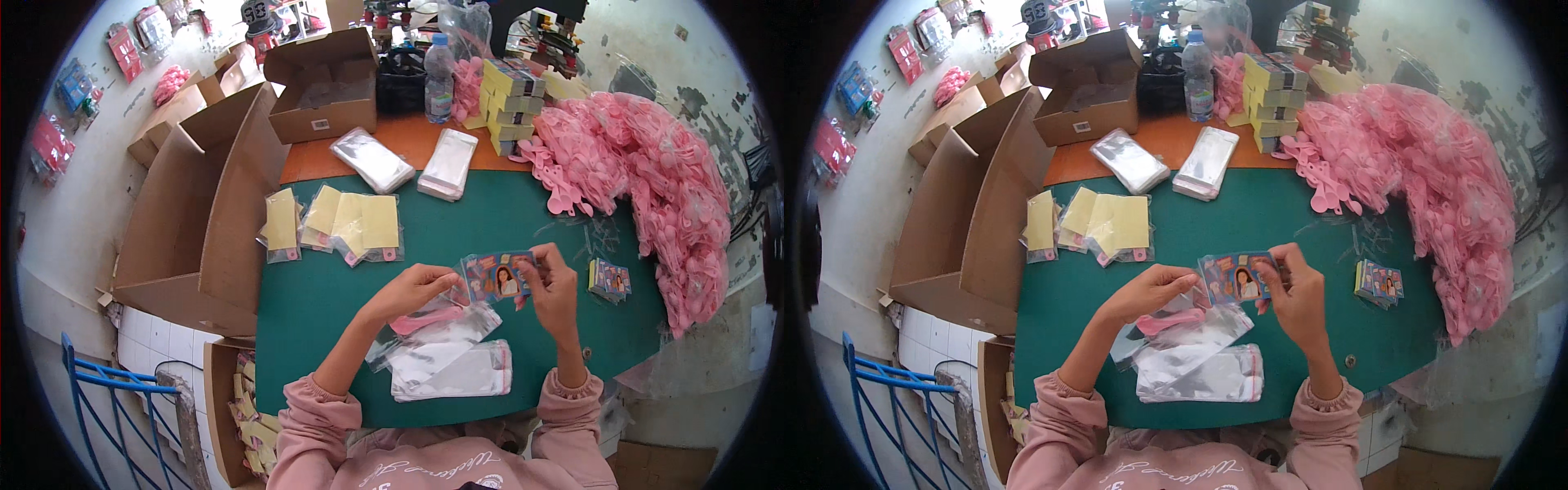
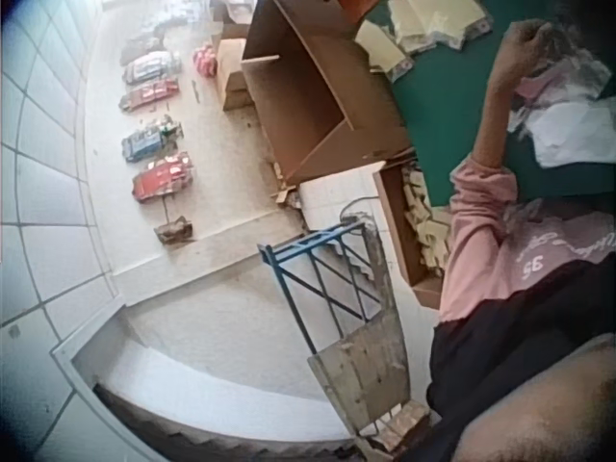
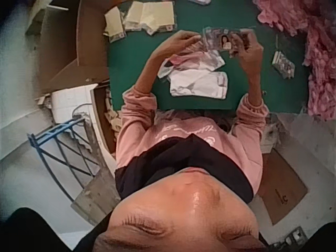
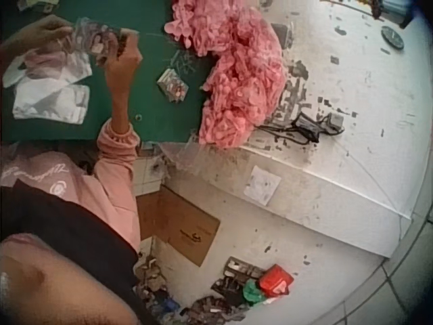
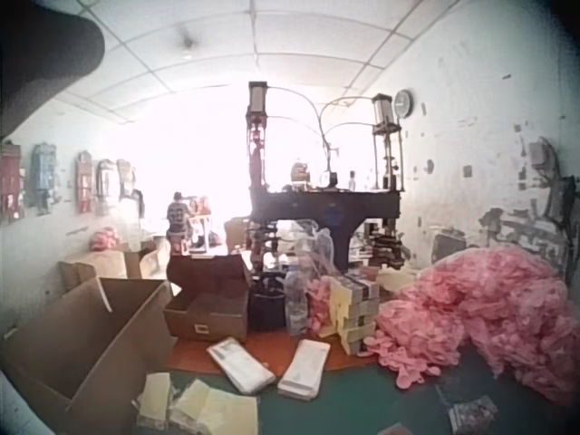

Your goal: The person repeatedly places a pink plastic spoon and a small printed card into clear plastic bags, then seals each bag and sets it aside. The process is repeated continuously with items taken from nearby piles on the table.

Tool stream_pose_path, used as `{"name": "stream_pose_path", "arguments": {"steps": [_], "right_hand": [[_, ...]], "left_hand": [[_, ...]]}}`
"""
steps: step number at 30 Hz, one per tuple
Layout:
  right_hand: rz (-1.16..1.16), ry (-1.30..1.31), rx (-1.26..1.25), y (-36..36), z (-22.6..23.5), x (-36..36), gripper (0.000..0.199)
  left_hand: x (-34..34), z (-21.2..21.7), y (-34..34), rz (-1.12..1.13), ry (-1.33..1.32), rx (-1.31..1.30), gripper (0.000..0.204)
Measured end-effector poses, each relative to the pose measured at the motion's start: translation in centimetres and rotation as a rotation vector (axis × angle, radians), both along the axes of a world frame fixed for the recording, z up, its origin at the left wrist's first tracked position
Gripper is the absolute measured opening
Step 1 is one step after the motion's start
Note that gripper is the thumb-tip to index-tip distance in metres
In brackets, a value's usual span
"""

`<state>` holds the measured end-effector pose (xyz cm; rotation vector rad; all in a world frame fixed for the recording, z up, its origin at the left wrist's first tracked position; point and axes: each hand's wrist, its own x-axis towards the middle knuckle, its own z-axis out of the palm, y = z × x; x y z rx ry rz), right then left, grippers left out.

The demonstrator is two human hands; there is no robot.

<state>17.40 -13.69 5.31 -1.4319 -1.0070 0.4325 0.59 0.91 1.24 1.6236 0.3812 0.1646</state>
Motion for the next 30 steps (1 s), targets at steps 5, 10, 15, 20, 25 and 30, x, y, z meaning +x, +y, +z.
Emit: {"name": "stream_pose_path", "arguments": {"steps": [5,10,15,20,25,30], "right_hand": [[0.189,-0.249,-0.291,0.3,0.3,0.2,0.01],[0.388,-0.274,-0.245,1.6,-1.7,-0.1,0.015],[0.576,-0.472,-0.319,2.2,-2.2,0.5,0.017],[0.509,-0.232,-0.51,2.1,-2.6,0.2,0.021],[0.414,0.013,-0.456,2.2,-4.2,2.2,0.022],[0.529,0.483,-0.429,1.9,-3.1,1.5,0.021]], "left_hand": [[-0.1,-0.4,-0.1,0.029,0.066,0.025,0.035],[0.0,0.1,-0.6,-0.095,0.004,0.153,0.033],[0.1,-0.5,-0.7,-0.085,0.053,0.197,0.035],[-0.4,-0.2,-0.7,-0.108,0.101,0.348,0.044],[-3.4,-1.9,1.3,-0.11,-0.065,-0.053,0.045],[-3.7,-1.5,1.8,-0.059,0.005,-0.119,0.044]]}}
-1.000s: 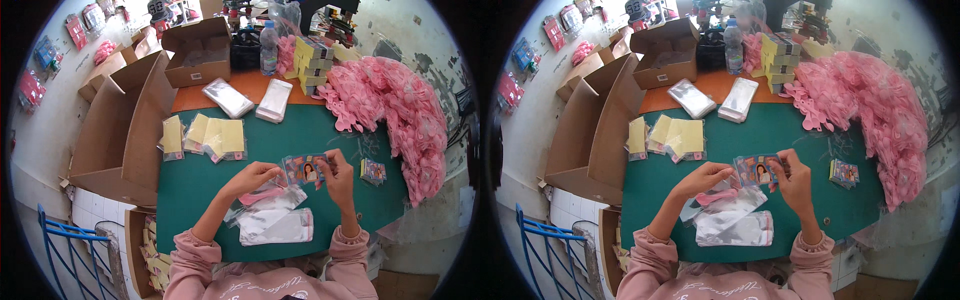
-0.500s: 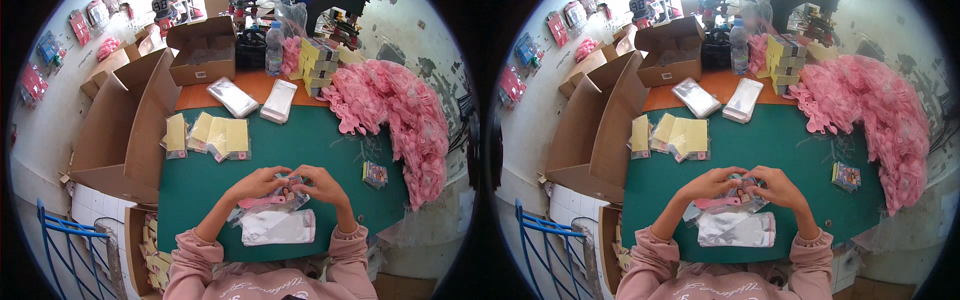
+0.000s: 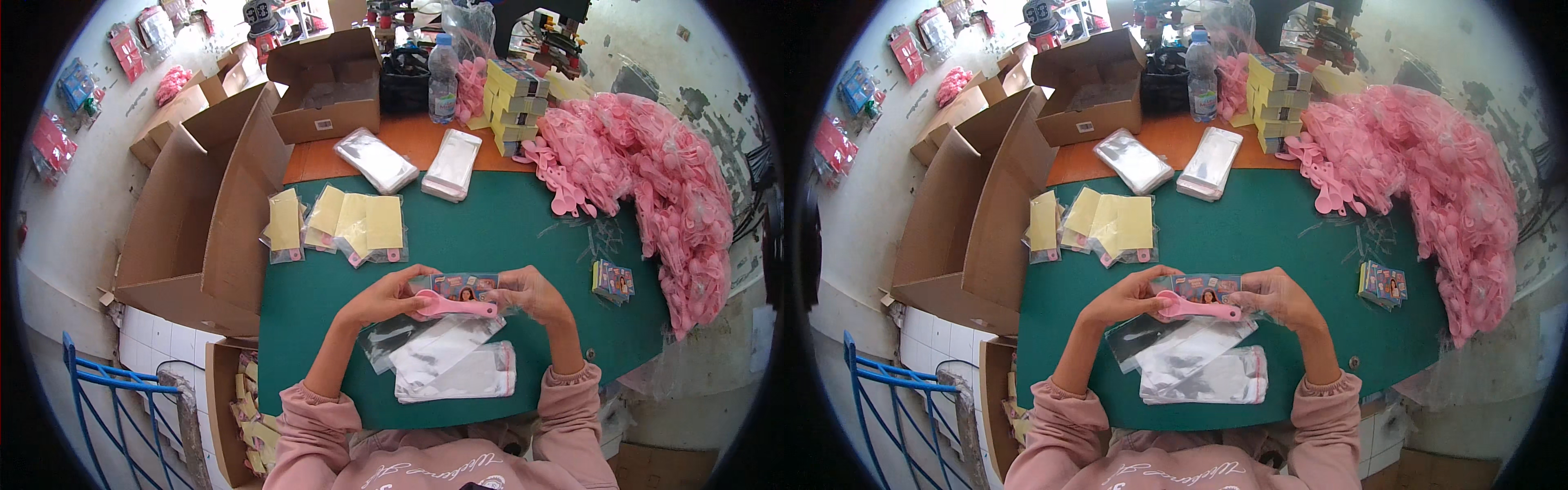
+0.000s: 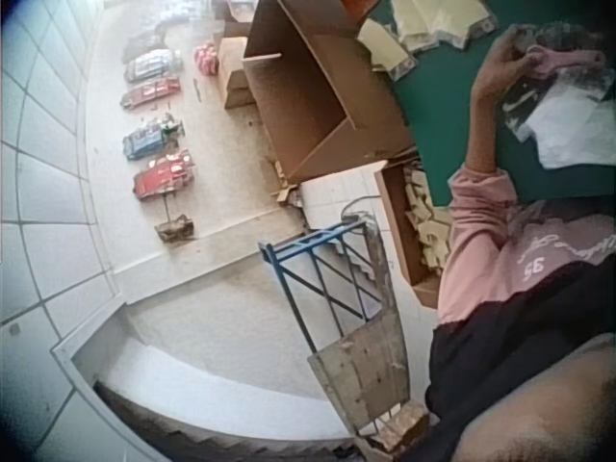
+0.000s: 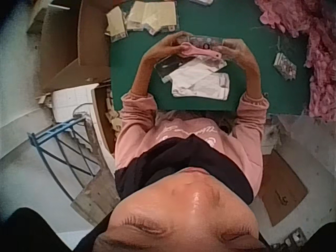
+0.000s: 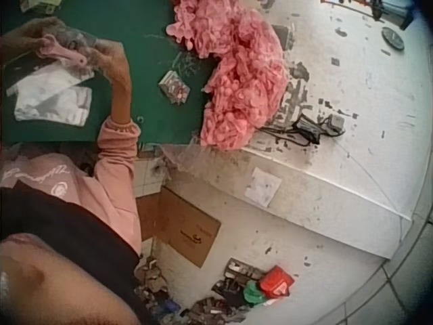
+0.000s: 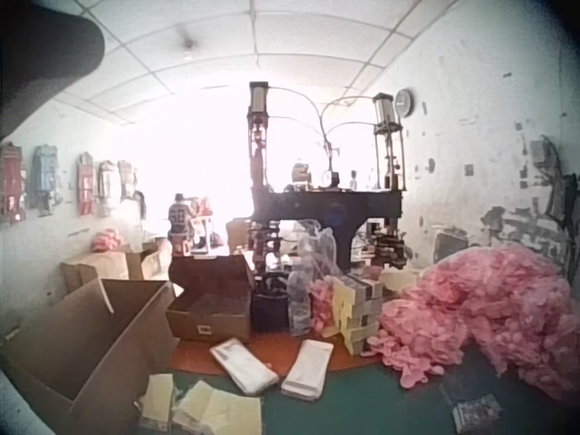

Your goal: The person repeatedly places a pink plastic spoon and a small printed card into clear plastic bags, then seals each bag and sets it aside. The process is repeated continuously with items taken from nearby piles on the table.

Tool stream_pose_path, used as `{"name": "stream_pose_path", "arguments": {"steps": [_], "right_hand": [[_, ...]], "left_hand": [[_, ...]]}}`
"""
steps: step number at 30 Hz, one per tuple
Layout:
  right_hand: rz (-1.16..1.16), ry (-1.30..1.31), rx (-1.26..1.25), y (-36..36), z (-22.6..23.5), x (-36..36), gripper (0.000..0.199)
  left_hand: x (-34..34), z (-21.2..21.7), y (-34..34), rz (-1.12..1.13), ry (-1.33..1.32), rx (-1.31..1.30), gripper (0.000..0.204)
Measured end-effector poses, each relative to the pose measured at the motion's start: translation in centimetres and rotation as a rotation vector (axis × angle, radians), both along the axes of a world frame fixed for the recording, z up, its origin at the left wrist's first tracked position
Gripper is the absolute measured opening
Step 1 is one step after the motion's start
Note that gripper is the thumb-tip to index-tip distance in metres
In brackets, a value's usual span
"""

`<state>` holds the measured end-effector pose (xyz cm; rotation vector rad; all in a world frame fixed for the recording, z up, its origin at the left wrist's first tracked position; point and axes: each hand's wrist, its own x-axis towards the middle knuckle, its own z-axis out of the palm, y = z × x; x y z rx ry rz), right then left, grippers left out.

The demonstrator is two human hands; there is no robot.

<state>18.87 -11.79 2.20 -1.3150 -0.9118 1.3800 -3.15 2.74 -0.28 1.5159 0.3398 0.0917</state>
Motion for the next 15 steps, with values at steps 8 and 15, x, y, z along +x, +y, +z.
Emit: {"name": "stream_pose_path", "arguments": {"steps": [8,15], "right_hand": [[-0.274,-0.66,0.184,0.1,0.2,0.3,0.015],[-0.123,-1.111,0.424,0.5,0.3,-3.7,0.026]], "left_hand": [[0.9,-1.4,-3.1,0.245,-0.056,0.102,0.048],[1.6,-1.2,-6.0,0.297,-0.133,-0.583,0.057]]}}
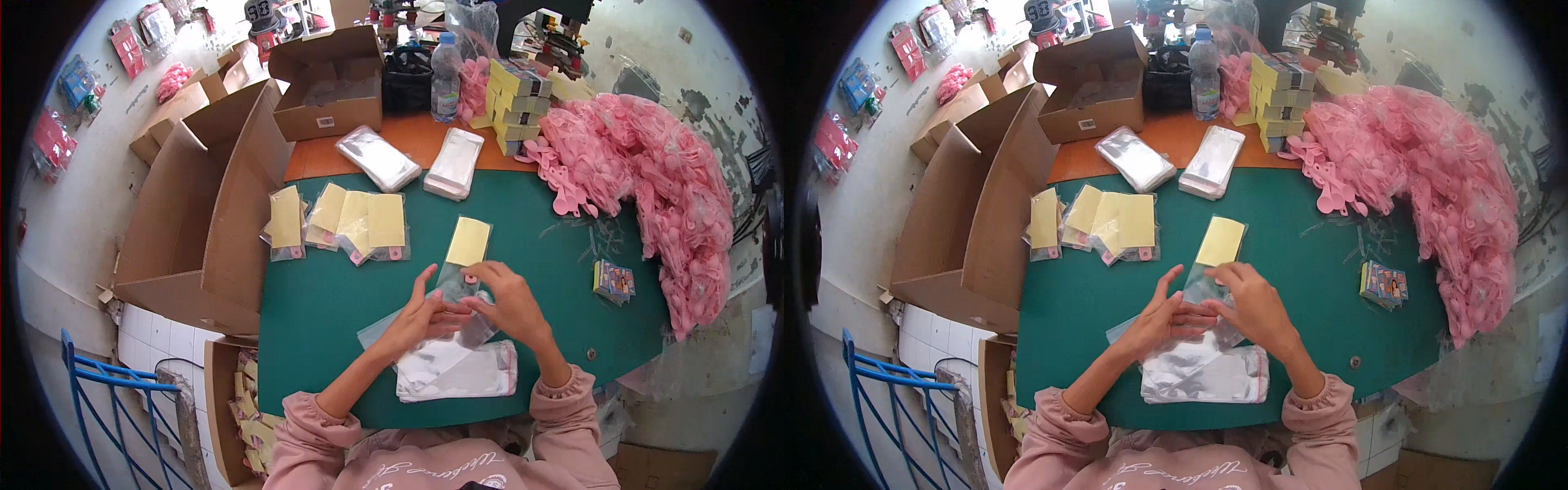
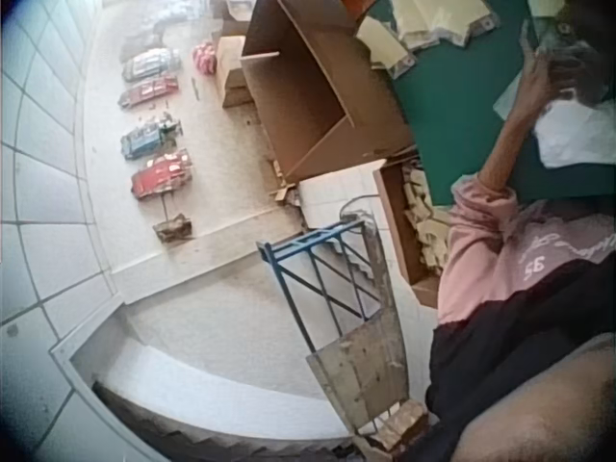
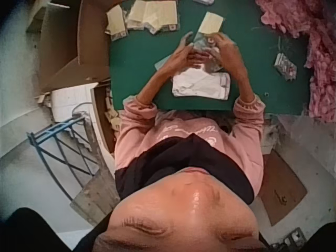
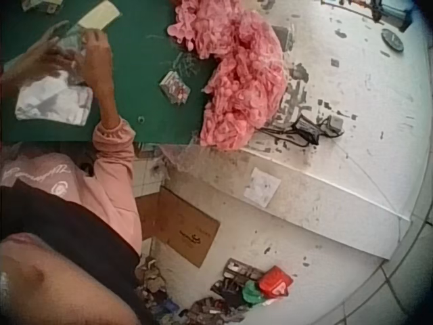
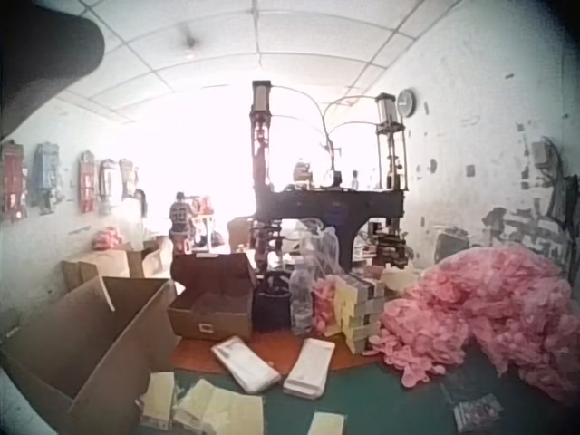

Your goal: The person repeatedly places a pink plastic spoon and a small printed card into clear plastic bags, then seals each bag and sets it aside. The process is repeated continuously with items taken from nearby piles on the table.

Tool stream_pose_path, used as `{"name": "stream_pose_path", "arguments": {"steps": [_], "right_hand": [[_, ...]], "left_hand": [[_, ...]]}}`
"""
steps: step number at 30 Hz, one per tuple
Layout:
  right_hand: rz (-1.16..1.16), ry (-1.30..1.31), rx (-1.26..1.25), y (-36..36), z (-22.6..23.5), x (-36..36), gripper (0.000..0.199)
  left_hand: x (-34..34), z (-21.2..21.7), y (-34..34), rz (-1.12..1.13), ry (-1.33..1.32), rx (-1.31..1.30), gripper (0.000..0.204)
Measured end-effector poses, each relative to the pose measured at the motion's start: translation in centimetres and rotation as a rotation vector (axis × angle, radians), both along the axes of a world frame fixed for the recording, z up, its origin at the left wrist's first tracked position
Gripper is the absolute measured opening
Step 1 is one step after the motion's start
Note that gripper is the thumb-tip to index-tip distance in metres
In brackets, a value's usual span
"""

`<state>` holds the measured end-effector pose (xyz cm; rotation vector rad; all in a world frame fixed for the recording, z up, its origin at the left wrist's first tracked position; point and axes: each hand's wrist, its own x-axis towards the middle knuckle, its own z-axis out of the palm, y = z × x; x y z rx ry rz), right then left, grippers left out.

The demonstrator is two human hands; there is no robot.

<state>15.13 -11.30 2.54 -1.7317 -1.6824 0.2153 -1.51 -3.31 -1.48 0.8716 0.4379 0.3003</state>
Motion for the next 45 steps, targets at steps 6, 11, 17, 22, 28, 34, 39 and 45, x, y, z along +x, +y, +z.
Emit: {"name": "stream_pose_path", "arguments": {"steps": [6,11,17,22,28,34,39,45], "right_hand": [[0.067,-0.057,-0.115,0.1,-1.5,-1.7,0.024],[0.048,-0.167,-0.105,1.6,-3.3,-3.2,0.018],[0.044,-0.108,-0.111,2.2,-5.4,-3.3,0.017],[0.084,-0.107,-0.117,2.3,-5.4,-3.0,0.014],[0.203,-0.016,-0.084,1.1,-2.9,-3.3,0.015],[0.224,-0.13,-0.043,0.3,-3.0,-4.1,0.013],[0.267,-0.291,0.033,0.2,-3.7,-4.1,0.014],[0.331,-0.234,0.033,-0.7,-2.5,-3.2,0.014]], "left_hand": [[-0.8,-0.6,0.6,0.037,0.209,0.222,0.045],[-1.4,-0.1,1.4,0.167,0.459,0.676,0.035],[-1.7,-0.3,1.8,0.211,0.451,0.724,0.033],[-1.7,-0.5,1.9,0.211,0.438,0.748,0.031],[-1.1,-0.6,1.9,0.144,0.33,0.456,0.031],[-0.9,-1.6,2.0,-0.016,0.256,0.214,0.03],[-0.7,-1.2,1.7,-0.05,0.197,0.233,0.03],[-0.5,-2.2,1.3,-0.016,0.233,0.29,0.025]]}}
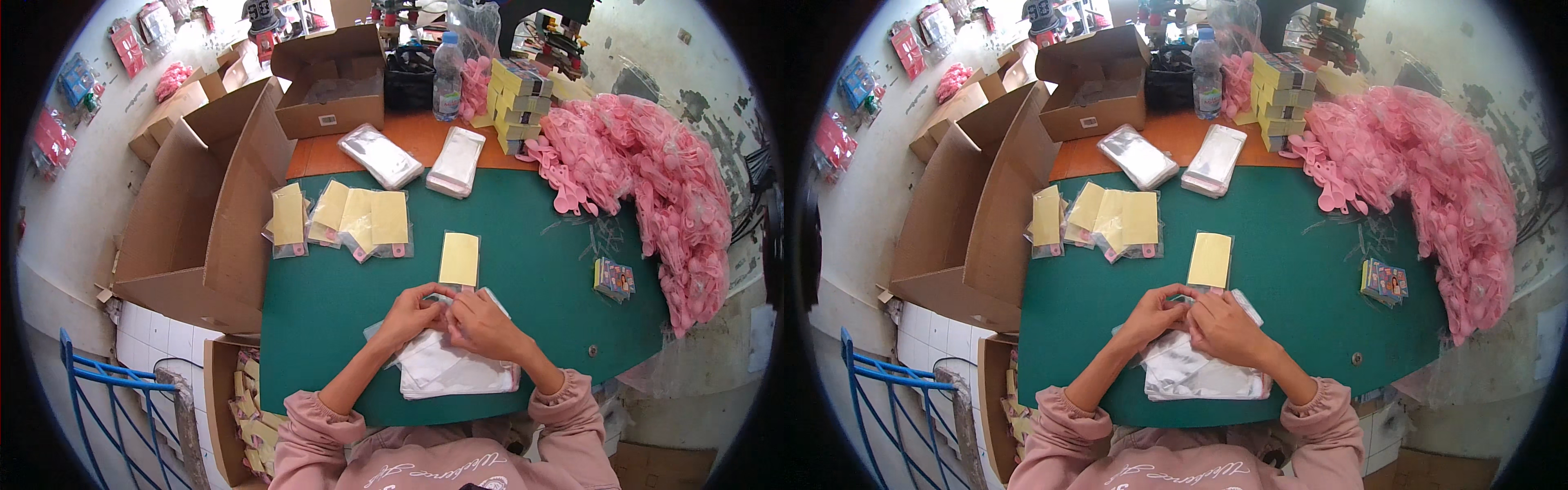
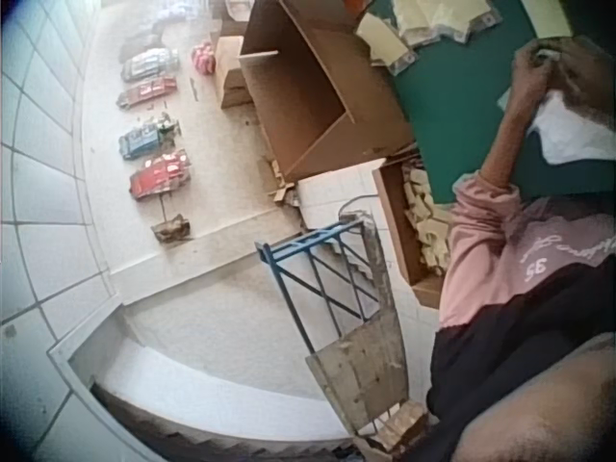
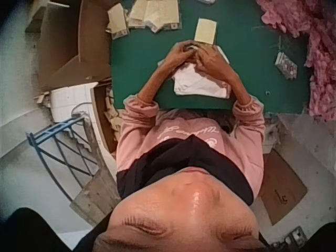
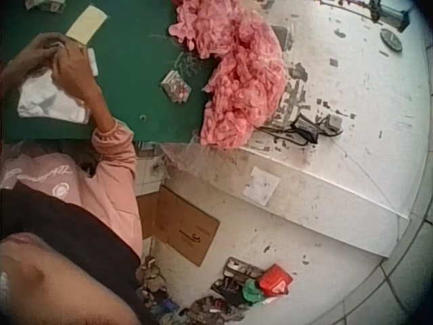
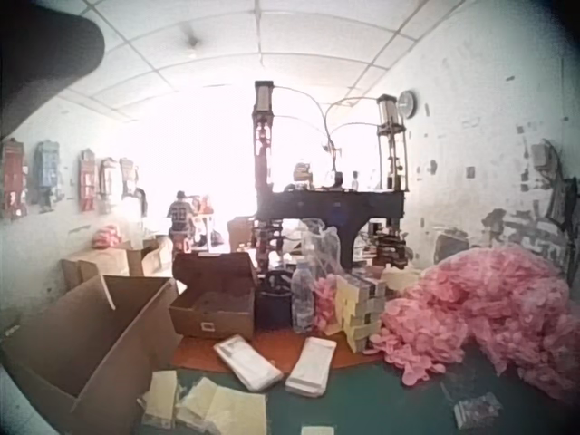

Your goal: The person repeatedly places a pink plastic spoon and a small printed card into clear plastic bags, then seals each bag and sets it aside. The process is repeated continuously with items taken from nearby piles on the table.

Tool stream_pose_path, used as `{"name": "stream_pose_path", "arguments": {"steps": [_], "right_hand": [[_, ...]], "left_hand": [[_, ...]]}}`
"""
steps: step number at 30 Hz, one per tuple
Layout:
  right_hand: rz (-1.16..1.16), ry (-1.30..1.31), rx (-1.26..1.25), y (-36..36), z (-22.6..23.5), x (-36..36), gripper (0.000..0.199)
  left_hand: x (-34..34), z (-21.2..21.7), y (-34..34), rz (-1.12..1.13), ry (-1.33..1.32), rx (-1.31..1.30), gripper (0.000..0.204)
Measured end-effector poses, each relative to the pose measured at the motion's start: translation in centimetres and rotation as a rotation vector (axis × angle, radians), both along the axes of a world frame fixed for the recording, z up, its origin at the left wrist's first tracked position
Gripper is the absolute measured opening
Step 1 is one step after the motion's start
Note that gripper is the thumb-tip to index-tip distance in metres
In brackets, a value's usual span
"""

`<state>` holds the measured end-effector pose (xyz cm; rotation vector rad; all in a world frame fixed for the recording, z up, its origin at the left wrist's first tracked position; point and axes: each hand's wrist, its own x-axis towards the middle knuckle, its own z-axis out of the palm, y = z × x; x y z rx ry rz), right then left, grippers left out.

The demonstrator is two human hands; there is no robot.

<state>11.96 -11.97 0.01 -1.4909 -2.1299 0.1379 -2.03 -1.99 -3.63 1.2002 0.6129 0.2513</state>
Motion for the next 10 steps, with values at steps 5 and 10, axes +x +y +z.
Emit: {"name": "stream_pose_path", "arguments": {"steps": [5,10], "right_hand": [[0.064,0.572,-0.317,-1.7,2.7,5.5,0.014],[0.001,0.962,-0.285,-3.0,4.9,18.7,0.019]], "left_hand": [[-0.6,0.1,0.3,0.05,-0.057,-0.074,0.022],[0.0,0.8,-0.1,0.014,-0.04,-0.13,0.023]]}}
